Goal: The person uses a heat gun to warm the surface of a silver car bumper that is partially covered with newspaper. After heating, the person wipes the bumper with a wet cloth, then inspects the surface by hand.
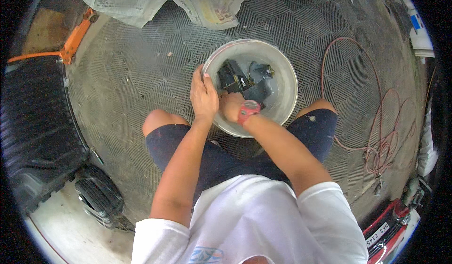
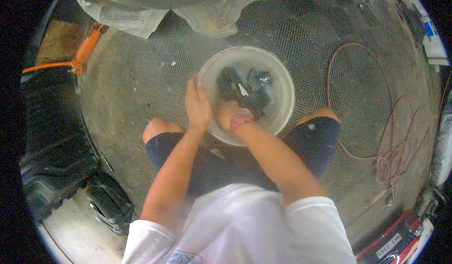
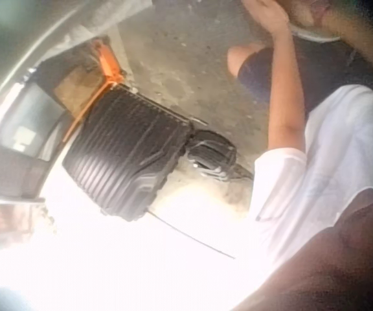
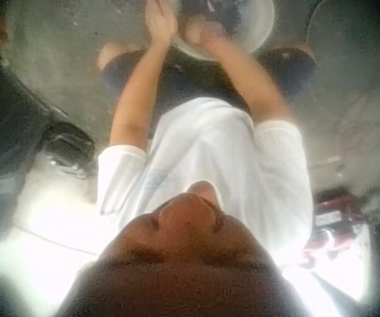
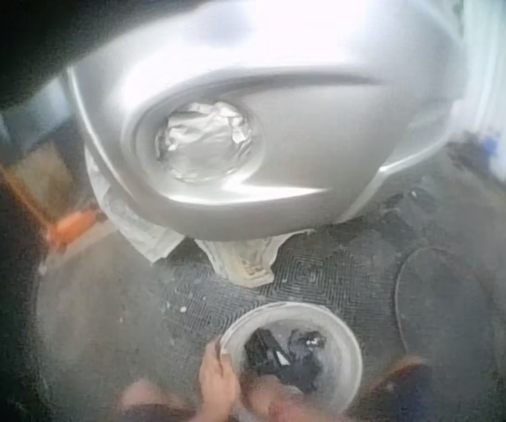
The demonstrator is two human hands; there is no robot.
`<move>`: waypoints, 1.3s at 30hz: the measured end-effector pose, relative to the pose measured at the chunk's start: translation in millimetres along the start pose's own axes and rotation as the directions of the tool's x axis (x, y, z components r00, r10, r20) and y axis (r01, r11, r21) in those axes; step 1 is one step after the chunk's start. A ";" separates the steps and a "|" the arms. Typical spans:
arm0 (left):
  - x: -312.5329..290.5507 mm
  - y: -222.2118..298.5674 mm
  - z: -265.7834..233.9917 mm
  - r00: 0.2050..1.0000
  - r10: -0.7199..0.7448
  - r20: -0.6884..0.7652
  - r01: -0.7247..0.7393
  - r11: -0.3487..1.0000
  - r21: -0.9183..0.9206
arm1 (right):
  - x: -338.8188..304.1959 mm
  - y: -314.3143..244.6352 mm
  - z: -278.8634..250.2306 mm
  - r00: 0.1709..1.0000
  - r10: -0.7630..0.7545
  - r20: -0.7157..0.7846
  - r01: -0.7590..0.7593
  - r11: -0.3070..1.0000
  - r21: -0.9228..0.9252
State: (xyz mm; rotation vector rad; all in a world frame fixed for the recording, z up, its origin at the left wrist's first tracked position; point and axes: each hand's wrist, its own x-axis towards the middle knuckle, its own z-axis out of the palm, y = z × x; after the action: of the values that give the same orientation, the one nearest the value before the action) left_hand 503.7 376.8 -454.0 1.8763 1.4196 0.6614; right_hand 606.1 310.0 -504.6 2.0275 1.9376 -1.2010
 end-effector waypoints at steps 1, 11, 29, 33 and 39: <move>1.6 6.0 -0.4 1.000 0.005 0.008 -0.005 1.000 -0.002 | 12.7 6.9 25.8 0.991 -0.022 -0.129 0.024 1.000 0.011; -4.5 -12.0 4.2 0.998 0.015 -0.054 -0.015 1.000 -0.006 | -28.9 69.6 -55.9 0.990 0.141 -0.011 -0.033 0.307 0.951; -2.8 -8.7 3.5 0.998 0.041 -0.057 -0.040 0.999 0.027 | -115.5 66.5 -105.8 0.912 0.246 -0.327 0.356 -0.081 0.931; -3.6 -6.0 2.1 0.998 0.034 -0.049 -0.034 0.999 0.004 | -112.6 71.2 -105.0 0.915 0.241 -0.324 0.352 -0.081 0.933; -3.5 -5.9 1.0 0.999 0.022 -0.023 -0.022 1.000 -0.015 | -107.1 78.4 -101.6 0.914 0.233 -0.331 0.359 -0.089 0.929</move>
State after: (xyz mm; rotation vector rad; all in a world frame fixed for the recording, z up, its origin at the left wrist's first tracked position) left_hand 499.9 374.2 -459.2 1.8803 1.4067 0.7048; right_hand 734.5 265.5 -407.1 2.8463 0.8969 -3.2934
